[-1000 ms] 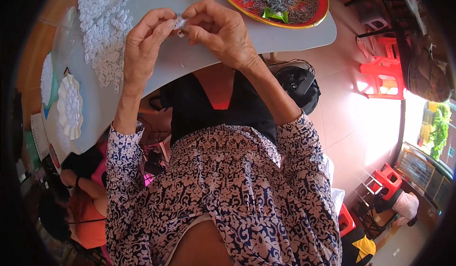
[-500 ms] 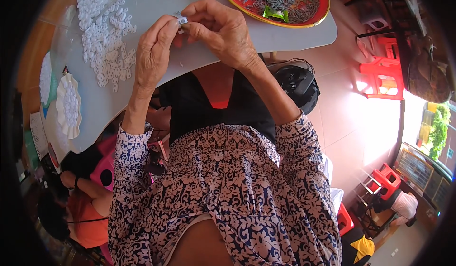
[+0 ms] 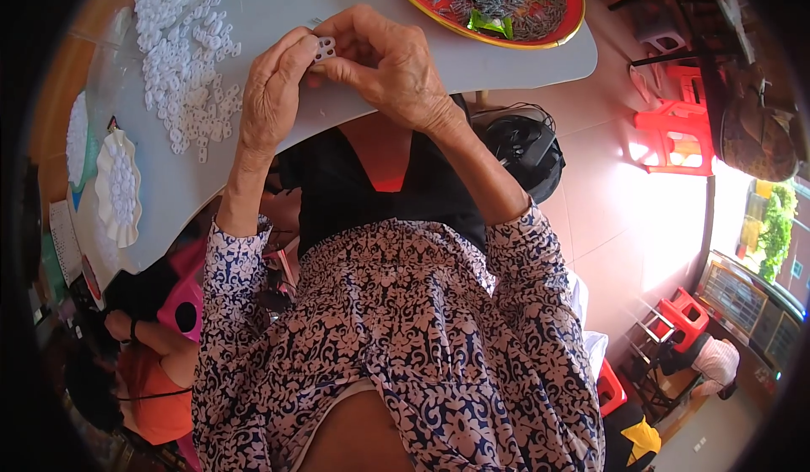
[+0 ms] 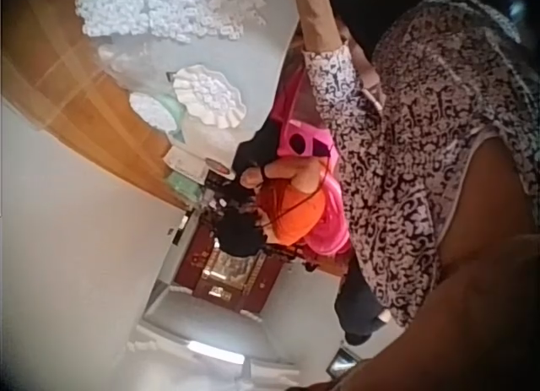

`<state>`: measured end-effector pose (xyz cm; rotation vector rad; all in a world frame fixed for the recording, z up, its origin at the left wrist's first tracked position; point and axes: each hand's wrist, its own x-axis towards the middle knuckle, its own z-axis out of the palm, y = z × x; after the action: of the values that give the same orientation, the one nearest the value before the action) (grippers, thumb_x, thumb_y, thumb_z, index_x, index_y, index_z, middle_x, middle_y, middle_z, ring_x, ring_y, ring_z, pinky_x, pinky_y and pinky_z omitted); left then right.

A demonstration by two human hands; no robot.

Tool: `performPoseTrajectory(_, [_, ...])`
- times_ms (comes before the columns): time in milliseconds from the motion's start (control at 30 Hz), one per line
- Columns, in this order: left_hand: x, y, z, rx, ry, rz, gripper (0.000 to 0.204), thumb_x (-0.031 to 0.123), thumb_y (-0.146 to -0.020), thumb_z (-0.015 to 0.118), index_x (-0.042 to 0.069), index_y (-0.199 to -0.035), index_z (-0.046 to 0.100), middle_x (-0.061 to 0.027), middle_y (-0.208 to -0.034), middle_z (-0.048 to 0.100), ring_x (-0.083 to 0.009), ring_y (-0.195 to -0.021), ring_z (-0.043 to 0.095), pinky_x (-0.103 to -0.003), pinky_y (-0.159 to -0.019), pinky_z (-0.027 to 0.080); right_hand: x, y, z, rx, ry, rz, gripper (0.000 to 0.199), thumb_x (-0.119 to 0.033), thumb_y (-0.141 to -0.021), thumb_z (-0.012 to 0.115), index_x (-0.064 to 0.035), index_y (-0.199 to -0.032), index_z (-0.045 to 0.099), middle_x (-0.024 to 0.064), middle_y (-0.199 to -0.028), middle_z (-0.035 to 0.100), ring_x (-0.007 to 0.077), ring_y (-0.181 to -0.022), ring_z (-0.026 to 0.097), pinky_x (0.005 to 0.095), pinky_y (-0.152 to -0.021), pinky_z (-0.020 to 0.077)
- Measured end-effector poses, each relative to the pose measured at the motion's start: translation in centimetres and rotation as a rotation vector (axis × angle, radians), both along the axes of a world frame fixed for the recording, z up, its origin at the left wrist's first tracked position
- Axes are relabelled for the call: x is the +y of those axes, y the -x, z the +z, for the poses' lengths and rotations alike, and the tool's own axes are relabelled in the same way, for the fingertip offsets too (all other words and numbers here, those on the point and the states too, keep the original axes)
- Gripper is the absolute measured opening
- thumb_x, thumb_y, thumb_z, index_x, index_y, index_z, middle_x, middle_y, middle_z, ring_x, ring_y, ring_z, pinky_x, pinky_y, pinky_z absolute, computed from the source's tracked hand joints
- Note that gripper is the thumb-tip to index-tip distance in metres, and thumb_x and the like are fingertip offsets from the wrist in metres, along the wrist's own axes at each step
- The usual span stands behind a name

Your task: Assembling small white plastic components by hand on a workspace table.

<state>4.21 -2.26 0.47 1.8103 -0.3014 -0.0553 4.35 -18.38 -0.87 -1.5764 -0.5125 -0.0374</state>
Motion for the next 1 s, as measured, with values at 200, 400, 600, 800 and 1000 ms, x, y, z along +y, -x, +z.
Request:
performPoseTrajectory(200, [0.1,0.0,0.2,-0.041,-0.064,-0.041,0.033,0.030,-0.093,0.044,-0.001,-0.084,0.051,-0.0102,-0.068,0.054,-0.0177,-0.058,0.051,-0.031,-0.058,0.043,-0.2,0.3,0.8,-0.109,0.195,-0.078,0.022,-0.006,-0.081,0.068,0.0021,-0.095,0.055,0.0087,-0.074,0.066,0.0138,-0.072,0.067,0.0238,-0.063,0.0525])
performPoseTrajectory(400, [0.3,-0.1,-0.6,-0.063,-0.047,-0.070,0.030,0.026,-0.093,0.042,-0.001,-0.084,0.051,-0.0111,-0.068,0.054,-0.0188,-0.057,0.052,-0.032,-0.056,0.043,-0.1,0.6,0.6,-0.136,0.206,-0.093,0.018,-0.006,-0.081,0.068,0.0013,-0.091,0.055,0.0088,-0.073,0.067,0.0148,-0.068,0.067,0.0252,-0.060,0.0522])
performPoseTrajectory(600, [-0.3,0.6,0.4,-0.079,-0.132,-0.071,0.018,0.015,-0.092,0.042,0.000,-0.086,0.050,-0.0105,-0.073,0.053,-0.0237,-0.058,0.053,-0.033,-0.057,0.044,-0.5,1.1,1.1,-0.155,0.213,-0.088,0.015,-0.005,-0.082,0.067,0.0022,-0.090,0.056,0.0102,-0.076,0.067,0.0125,-0.070,0.066,0.0241,-0.061,0.0513])
performPoseTrajectory(800, [0.0,-0.2,-0.7,-0.265,-0.072,-0.088,0.022,0.021,-0.093,0.045,0.000,-0.086,0.051,-0.0086,-0.069,0.052,-0.0165,-0.062,0.050,-0.031,-0.057,0.042,-0.6,0.2,0.4,0.086,-0.021,0.017,0.016,-0.010,-0.089,0.061,0.0029,-0.099,0.059,0.0069,-0.079,0.067,0.0081,-0.072,0.062,0.0215,-0.062,0.0487])
performPoseTrajectory(1000, [-0.3,-0.2,-0.5,-0.070,0.101,-0.082,0.026,0.024,-0.095,0.046,0.001,-0.086,0.051,-0.0040,-0.065,0.049,-0.0118,-0.063,0.046,-0.028,-0.057,0.040,-0.6,-0.2,0.7,0.079,-0.042,-0.030,0.015,-0.010,-0.090,0.059,0.0034,-0.097,0.060,0.0049,-0.075,0.065,0.0058,-0.062,0.054,0.0198,-0.059,0.0459])
